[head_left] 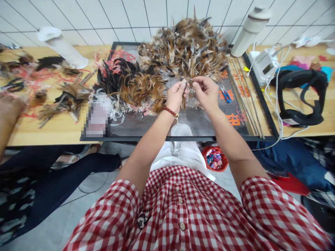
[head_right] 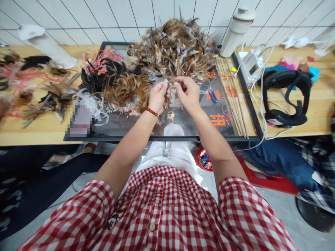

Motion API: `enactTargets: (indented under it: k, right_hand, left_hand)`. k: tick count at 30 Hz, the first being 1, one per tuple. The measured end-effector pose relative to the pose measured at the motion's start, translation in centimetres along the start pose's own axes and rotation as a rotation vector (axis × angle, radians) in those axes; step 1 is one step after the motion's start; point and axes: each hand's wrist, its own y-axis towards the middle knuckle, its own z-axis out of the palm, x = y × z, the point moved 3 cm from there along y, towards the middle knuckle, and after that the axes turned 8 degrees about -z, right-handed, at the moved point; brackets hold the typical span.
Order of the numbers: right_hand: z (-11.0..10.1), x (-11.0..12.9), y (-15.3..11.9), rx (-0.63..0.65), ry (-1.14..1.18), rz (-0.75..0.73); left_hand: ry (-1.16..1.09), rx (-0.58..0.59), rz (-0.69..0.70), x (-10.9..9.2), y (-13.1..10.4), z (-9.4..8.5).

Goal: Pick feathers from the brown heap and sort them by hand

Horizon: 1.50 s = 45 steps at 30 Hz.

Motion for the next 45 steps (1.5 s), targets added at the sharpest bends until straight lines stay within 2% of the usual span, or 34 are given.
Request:
enactTargets:
  k: [3, 7, 14, 19, 23, 27, 31, 33, 35, 37, 40, 43, 45]
  right_hand:
    - [0.1, -0.5, 0.7, 0.071, 0.116, 0.002]
    - [0.0, -0.1, 0.9, 0.149, 0.156, 0.076]
    - [-0.6, 0.7, 1.2, 0.144, 0.298, 0.153]
    - [-0.9, 0.3, 1.5, 0.118, 0.271, 0.149]
    - [-0.2, -0.4, 1.2, 0.079, 0.282, 0.172]
    - [0.1, -2.0, 1.3, 0.059, 0.330, 0.251]
    - [-2.5, -4.5, 2.2, -0.085, 0.191, 0.198]
    - [-3.6, -5.2, 2.3, -0.047, 0.009, 0.195]
    - [-3.8, -5.2, 2.0, 0.073, -0.214, 0.238]
    - [-3.1, -4.6, 1.3, 0.197, -0.413, 0.271]
    - [-1.2, -3.4, 0.4, 0.306, -0.605, 0.229]
    - [0.2, -3.2, 0.1, 0.353, -0.658, 0.193]
    - [0.5, -3.5, 0.2, 0.363, -0.579, 0.208]
  left_hand:
    - [0.034, 0.071, -0.050, -0.2, -0.6, 0.5]
    - [0.077, 0.149, -0.109, -0.8, -1.5, 1.1]
    - [0.174, 0.204, -0.101, -1.2, -2.0, 1.2]
    - [0.212, 0.279, -0.069, -0.7, -1.6, 1.1]
    - [0.314, 0.260, 0.033, -0.2, -0.9, 0.7]
    - [0.348, 0.166, 0.083, -0.1, -0.4, 0.2]
    - [0.195, 0.031, 0.010, -0.6, -0.3, -0.3]
    - [0.110, -0.013, -0.027, -1.1, -0.5, -0.4]
    - [0.038, -0.044, -0.064, -1.6, -0.8, -0.3]
    - [-0.023, -0.071, -0.109, -2.0, -1.2, -0.3]
    - [-0.100, -0.104, -0.197, -2.3, -1.5, -0.2]
    - [-0.173, -0.127, -0.263, -2.3, -1.5, -0.4]
    - [-0.206, -0.131, -0.292, -2.3, -1.5, -0.5]
